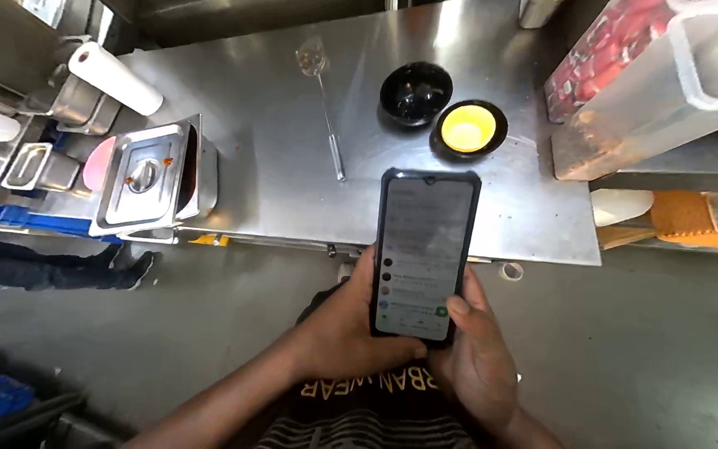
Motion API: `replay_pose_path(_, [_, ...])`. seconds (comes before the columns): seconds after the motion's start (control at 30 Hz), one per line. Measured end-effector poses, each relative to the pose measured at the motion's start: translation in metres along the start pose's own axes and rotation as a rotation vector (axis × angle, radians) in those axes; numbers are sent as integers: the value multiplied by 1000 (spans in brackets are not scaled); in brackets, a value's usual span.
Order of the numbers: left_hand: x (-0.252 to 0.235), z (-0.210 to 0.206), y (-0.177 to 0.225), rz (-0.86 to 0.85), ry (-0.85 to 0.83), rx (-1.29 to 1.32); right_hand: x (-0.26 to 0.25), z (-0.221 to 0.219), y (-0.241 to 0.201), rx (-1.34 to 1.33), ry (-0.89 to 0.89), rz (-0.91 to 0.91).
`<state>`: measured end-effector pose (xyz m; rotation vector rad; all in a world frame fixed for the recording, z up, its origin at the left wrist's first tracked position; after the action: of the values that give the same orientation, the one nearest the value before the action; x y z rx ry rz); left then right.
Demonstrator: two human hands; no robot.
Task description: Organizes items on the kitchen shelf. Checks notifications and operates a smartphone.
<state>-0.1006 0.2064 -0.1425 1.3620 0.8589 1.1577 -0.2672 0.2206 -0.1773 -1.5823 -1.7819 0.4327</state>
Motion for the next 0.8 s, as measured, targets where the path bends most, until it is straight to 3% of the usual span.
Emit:
replay_pose_path(0.3, [-1, -4, -5, -111, 1, 66, 1, 4, -2, -91, -12, 28])
replay_pose_path(0.8, [-3, -12, -8, -120, 29, 26, 1, 11, -5, -132, 1, 38])
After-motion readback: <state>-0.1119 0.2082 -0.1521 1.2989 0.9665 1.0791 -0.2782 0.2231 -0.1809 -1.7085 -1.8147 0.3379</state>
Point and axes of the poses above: each hand's wrist, its own x-axis away from the middle knuckle, its own z-axis out of the back of the hand, y = z × x, the point moved 1 cm from there along -x, towards the middle knuckle, and after that the axes turned 14 degrees about y, right-handed, at the moved point
